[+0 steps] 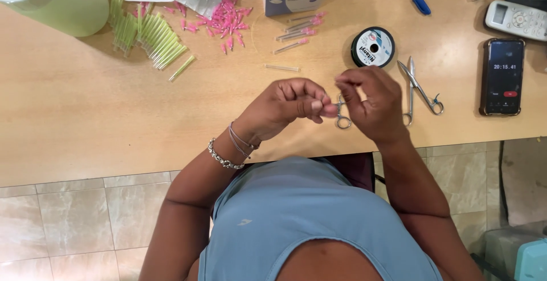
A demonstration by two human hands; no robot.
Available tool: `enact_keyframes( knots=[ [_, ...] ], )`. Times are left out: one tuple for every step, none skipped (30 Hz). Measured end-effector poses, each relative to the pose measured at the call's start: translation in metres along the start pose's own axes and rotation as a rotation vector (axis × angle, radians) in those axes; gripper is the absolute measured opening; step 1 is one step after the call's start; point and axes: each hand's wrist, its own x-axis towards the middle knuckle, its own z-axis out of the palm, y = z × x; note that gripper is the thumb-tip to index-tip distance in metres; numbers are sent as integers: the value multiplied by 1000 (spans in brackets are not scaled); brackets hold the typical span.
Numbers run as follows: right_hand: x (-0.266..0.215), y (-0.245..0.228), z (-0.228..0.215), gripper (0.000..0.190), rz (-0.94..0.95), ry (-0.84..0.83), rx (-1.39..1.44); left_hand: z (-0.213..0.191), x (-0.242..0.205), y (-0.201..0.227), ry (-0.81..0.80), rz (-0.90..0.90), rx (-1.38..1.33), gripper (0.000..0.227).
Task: The person assembles small medical supplies at a table. They insert a thin filament into a small plastic tube, then use hemostats to pull the filament through the tube. They repeat this process with several items, using scissors to cut the filament as needed.
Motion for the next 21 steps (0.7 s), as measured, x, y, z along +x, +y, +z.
enact_keyframes(
  knots=[
    [0,-3,4,10,38,-27,28,-5,3,-5,41,47,-94,16],
    [-1,-7,7,16,78,-55,56,-9,5,-10,82,93,-189,19],
    [4,-18,8,16,78,-58,58,-12,6,-6,85,94,-190,19],
    [10,-28,10,13,26,-105,26,-15,8,-1,131,181,-207,25],
    [15,-38,11,11,-27,-151,-6,-17,10,3,178,267,-223,32],
    [19,-46,8,11,-28,-151,-6,-19,8,9,178,268,-223,32],
    [23,-53,4,10,-56,-197,-5,-20,7,15,208,324,-105,35],
    [27,-61,1,12,-84,-243,-4,-22,6,21,238,380,14,38],
    [26,-60,-1,12,-84,-243,-5,-15,1,28,237,381,14,38],
    [25,-60,-3,10,-110,-219,-25,-9,-3,35,253,423,259,11],
    [24,-59,-5,9,-136,-195,-45,-2,-8,41,267,461,506,22],
    [19,-48,-9,9,-134,-194,-46,-8,-9,31,265,460,506,22],
    [15,-37,-12,12,-144,-142,-106,-13,-11,20,155,407,564,14],
    [10,-26,-16,16,-153,-89,-164,-19,-13,9,45,354,621,13],
    [14,-22,-16,16,-152,-89,-165,-14,-18,8,44,353,621,13],
    [17,-18,-16,15,-126,-52,-137,-8,-22,7,-24,265,508,18],
    [21,-14,-17,15,-102,-16,-109,-3,-26,7,-90,176,394,29],
    [18,-15,-12,15,-99,-11,-116,-6,-24,6,-98,175,395,29],
    [16,-15,-8,10,-60,11,-99,-9,-22,5,-70,174,235,32],
    [12,-15,-4,5,-19,31,-84,-11,-19,2,-42,170,72,35],
    [16,-25,-5,5,-13,34,-92,-14,-13,4,-51,165,69,35]
  ],
)
